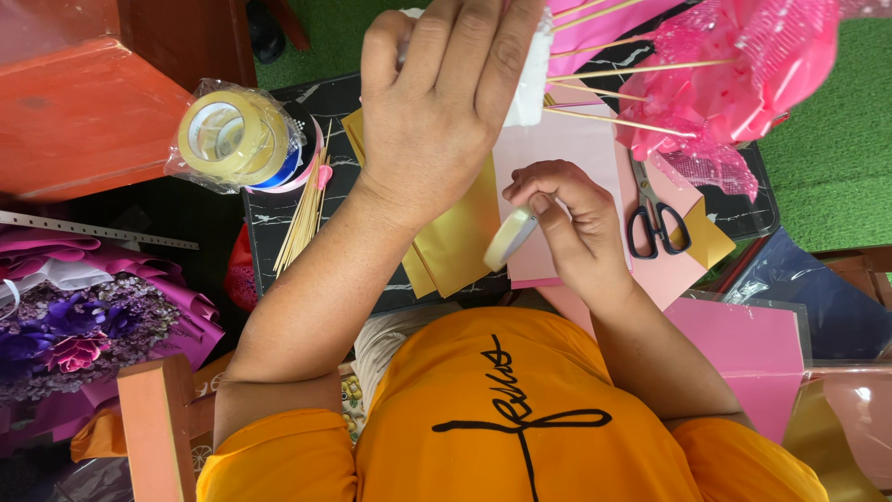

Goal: The person wraps a small bouquet of pink satin flowers in pink paper, securing the paper around the base with tape and using shears to cut the tape.

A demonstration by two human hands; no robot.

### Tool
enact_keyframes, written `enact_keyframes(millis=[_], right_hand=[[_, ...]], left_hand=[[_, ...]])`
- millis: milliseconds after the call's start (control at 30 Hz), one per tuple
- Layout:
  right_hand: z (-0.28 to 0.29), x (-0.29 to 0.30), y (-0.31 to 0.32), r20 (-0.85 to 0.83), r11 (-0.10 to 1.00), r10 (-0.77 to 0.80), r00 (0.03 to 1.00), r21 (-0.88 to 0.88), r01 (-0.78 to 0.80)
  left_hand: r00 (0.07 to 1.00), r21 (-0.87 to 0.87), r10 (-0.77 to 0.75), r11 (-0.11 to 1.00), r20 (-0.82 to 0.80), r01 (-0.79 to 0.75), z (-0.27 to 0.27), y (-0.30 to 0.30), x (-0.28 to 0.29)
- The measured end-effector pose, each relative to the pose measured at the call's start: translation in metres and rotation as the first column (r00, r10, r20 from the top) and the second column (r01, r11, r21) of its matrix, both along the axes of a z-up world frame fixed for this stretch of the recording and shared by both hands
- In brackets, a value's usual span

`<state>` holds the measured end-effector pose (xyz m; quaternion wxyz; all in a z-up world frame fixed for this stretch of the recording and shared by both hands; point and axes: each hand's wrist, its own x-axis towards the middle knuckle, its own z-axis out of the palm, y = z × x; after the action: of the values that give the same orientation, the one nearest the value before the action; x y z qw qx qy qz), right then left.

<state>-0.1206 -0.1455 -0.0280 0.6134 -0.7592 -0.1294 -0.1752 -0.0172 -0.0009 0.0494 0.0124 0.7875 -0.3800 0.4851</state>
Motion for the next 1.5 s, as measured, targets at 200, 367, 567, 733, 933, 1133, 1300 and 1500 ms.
enact_keyframes(millis=[200,367,567,733,933,1133,1300,1500], right_hand=[[-0.018,0.006,-0.007,-0.059,0.998,-0.018,0.998,0.056,0.022],[-0.022,0.012,-0.006,0.060,0.968,-0.119,0.991,-0.215,0.129],[-0.043,0.023,-0.014,-0.051,0.986,-0.077,0.996,-0.151,0.069],[-0.058,0.022,-0.021,-0.189,1.000,-0.009,0.982,0.022,0.014],[-0.066,0.015,-0.044,-0.361,0.963,0.270,0.893,0.124,-0.241],[-0.103,0.017,-0.050,-0.486,0.903,0.427,0.763,0.190,-0.385],[-0.056,0.014,-0.023,-0.347,0.806,0.590,0.729,0.194,-0.559],[-0.128,0.016,-0.029,-0.473,0.952,0.258,0.842,-0.021,-0.304]], left_hand=[[0.997,-0.045,-0.015,0.999,-0.079,0.012,-0.017,0.004,0.009],[0.963,0.003,0.062,0.998,-0.264,-0.063,-0.039,0.007,0.016],[0.827,-0.072,-0.011,0.997,-0.563,-0.036,-0.077,0.007,0.036],[0.611,-0.248,-0.220,0.968,-0.761,0.039,-0.090,0.013,0.046],[-0.128,-0.405,-0.433,0.892,-0.892,-0.200,-0.096,0.024,0.038],[-0.353,-0.460,-0.525,0.850,-0.774,-0.255,-0.131,0.027,0.028],[-0.223,-0.336,-0.374,0.922,-0.900,-0.192,-0.117,0.030,0.029],[-0.044,-0.236,-0.246,0.958,-0.968,-0.163,-0.100,0.031,0.026]])
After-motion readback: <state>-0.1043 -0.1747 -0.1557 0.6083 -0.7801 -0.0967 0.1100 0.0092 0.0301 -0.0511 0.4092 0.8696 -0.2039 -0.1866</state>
